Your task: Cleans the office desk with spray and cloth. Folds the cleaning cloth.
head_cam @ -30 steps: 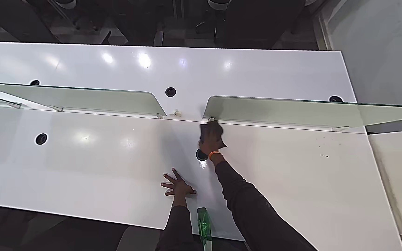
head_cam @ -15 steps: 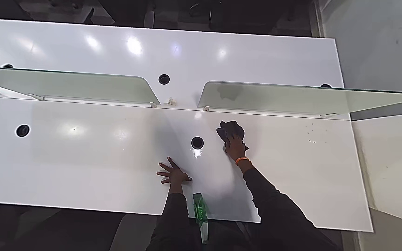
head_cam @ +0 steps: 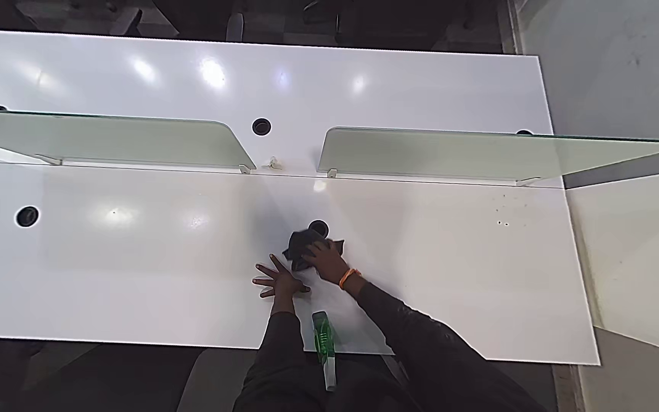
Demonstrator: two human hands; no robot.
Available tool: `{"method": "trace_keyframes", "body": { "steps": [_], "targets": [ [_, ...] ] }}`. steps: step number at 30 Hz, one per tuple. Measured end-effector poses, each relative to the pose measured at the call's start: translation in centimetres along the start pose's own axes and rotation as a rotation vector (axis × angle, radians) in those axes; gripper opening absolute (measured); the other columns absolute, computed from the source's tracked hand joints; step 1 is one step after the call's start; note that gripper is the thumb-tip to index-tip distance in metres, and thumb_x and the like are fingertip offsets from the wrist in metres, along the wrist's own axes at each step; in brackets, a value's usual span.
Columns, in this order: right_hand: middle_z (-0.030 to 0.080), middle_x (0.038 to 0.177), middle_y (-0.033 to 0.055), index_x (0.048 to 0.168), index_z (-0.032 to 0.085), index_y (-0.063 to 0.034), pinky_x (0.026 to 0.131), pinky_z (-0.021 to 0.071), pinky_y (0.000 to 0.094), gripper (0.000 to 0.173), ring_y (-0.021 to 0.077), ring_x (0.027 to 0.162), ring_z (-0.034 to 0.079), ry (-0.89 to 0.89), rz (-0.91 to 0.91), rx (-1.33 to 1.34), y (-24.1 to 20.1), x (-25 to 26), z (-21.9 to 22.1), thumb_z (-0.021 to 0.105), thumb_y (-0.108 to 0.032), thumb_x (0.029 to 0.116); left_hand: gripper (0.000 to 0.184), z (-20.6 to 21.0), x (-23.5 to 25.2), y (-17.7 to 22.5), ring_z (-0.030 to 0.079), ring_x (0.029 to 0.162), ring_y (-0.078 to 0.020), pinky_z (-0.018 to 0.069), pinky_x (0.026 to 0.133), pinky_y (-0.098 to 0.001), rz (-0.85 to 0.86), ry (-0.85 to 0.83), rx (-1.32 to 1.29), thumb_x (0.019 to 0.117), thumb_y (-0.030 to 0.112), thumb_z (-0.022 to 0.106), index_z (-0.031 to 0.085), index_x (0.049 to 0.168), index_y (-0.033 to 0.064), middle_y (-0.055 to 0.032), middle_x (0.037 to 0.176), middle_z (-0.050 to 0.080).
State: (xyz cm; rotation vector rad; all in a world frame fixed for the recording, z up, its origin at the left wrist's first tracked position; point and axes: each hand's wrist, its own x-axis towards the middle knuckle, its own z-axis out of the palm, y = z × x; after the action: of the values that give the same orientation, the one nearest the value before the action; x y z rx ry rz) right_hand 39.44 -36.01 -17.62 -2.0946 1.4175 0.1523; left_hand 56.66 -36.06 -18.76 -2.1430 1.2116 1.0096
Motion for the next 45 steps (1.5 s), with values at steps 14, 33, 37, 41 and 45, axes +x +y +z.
{"method": "trace_keyframes", "body": {
  "steps": [14, 33, 37, 41, 45],
  "targets": [
    [0.049, 0.158, 0.0057, 0.142, 0.061, -0.0242, 0.115, 0.0229, 0.0764, 0.050, 0.0385, 0.150, 0.036, -0.019, 0.022, -0.046, 0.1, 6.0, -3.0, 0.059, -0.006, 0.0953, 0.181, 0.2, 0.2, 0.0, -0.025, 0.144, -0.0667, 0.0260, 0.094, -0.0925, -0.005, 0.015, 0.007, 0.0338, 0.039, 0.104, -0.023, 0.163, 0.0293, -0.0248, 0.156, -0.047],
    [0.056, 0.139, 0.0239, 0.139, 0.056, -0.0049, 0.085, 0.0558, 0.0598, 0.061, 0.0430, 0.113, 0.064, -0.115, 0.551, 0.174, -2.4, -1.1, -3.2, 0.065, -0.037, 0.0885, 0.181, 0.2, 0.4, 0.1, -0.025, 0.145, -0.0661, 0.0274, 0.093, -0.0922, -0.012, -0.001, 0.005, 0.0350, 0.040, 0.103, -0.025, 0.162, 0.0294, -0.0249, 0.156, -0.047],
    [0.056, 0.143, 0.0180, 0.146, 0.056, -0.0136, 0.092, 0.0547, 0.0547, 0.059, 0.0392, 0.123, 0.060, 0.128, 0.537, 0.162, -1.1, 1.1, -3.6, 0.061, -0.034, 0.0907, 0.181, 0.3, 0.5, -0.1, -0.026, 0.144, -0.0672, 0.0246, 0.093, -0.0935, -0.009, 0.000, 0.008, 0.0342, 0.041, 0.102, -0.025, 0.162, 0.0298, -0.0246, 0.156, -0.048],
    [0.059, 0.140, 0.0174, 0.140, 0.060, -0.0107, 0.094, 0.0529, 0.0584, 0.053, 0.0401, 0.125, 0.059, -0.005, 0.492, 0.148, 1.1, 3.1, -4.4, 0.063, -0.031, 0.0914, 0.182, 0.4, 0.6, 0.0, -0.027, 0.144, -0.0665, 0.0242, 0.094, -0.0932, -0.011, 0.007, 0.000, 0.0329, 0.040, 0.103, -0.024, 0.162, 0.0302, -0.0234, 0.156, -0.048],
    [0.060, 0.136, 0.0217, 0.130, 0.064, -0.0040, 0.090, 0.0527, 0.0632, 0.048, 0.0443, 0.124, 0.058, -0.142, 0.491, 0.097, 0.6, 4.2, -5.7, 0.066, -0.027, 0.0880, 0.180, 0.3, 0.3, -0.1, -0.025, 0.145, -0.0658, 0.0243, 0.094, -0.0926, -0.010, 0.004, 0.004, 0.0341, 0.040, 0.102, -0.024, 0.162, 0.0302, -0.0225, 0.157, -0.048]
  ]
}}
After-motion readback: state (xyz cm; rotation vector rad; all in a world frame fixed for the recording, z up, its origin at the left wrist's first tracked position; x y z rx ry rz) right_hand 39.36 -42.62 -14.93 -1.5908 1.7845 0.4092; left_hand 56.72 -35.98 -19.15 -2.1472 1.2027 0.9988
